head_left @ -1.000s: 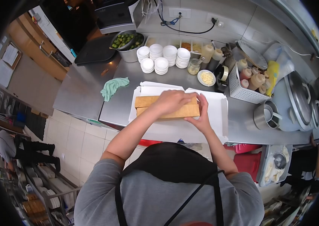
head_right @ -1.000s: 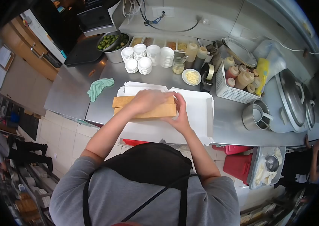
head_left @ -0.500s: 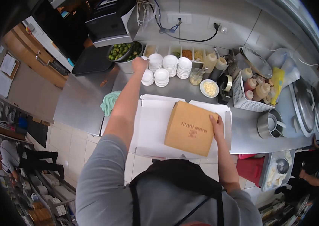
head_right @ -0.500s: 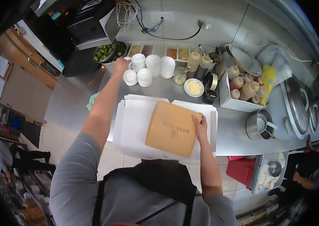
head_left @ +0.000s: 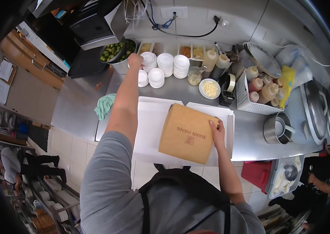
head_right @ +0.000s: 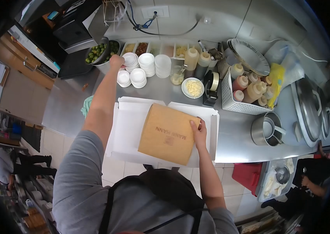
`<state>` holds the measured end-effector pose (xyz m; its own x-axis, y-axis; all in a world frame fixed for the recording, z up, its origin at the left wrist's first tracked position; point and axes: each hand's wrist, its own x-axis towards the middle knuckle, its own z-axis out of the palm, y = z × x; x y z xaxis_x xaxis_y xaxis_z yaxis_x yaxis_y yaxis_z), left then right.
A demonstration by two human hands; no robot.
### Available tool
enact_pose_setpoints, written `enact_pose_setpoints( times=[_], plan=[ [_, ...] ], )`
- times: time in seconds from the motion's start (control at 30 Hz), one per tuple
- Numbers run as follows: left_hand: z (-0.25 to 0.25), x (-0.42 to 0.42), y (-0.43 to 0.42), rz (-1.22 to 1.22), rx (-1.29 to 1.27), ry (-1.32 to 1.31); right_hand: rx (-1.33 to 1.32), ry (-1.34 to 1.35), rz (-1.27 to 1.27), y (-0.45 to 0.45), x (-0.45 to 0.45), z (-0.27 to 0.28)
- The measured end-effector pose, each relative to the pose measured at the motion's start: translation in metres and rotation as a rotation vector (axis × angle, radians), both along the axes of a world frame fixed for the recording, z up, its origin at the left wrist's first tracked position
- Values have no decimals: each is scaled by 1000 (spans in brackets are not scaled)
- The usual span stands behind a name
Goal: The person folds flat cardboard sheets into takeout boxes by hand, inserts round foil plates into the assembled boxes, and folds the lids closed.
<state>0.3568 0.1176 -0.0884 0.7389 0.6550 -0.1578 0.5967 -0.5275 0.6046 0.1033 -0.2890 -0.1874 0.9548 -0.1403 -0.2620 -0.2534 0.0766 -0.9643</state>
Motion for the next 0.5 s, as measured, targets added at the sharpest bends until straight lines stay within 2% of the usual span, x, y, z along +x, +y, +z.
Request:
enact_pose_setpoints(
  times=[0.1,0.2,0.23,0.3,0.37,0.43,0.5],
  plan=[
    [-22,18,28,23,131,-108,41,-7,26,-3,0,-3],
    [15,-12,41,-27,33,2,6,12,63,-5,1,2],
    [23,-28,49,-62,-56,-47,7,19,88,-6,3,3],
    [20,-61,85,-207,90,-142,-7,30,115,-12,9,1],
    [63,-140,83,-118,-200,-237,-16,35,198,-19,15,1],
    [90,-225,99,-156,-197,-232,-52,4,257,-23,22,1],
    [106,-319,109,-78,-87,-169,-44,33,300,-25,27,-1]
  ],
)
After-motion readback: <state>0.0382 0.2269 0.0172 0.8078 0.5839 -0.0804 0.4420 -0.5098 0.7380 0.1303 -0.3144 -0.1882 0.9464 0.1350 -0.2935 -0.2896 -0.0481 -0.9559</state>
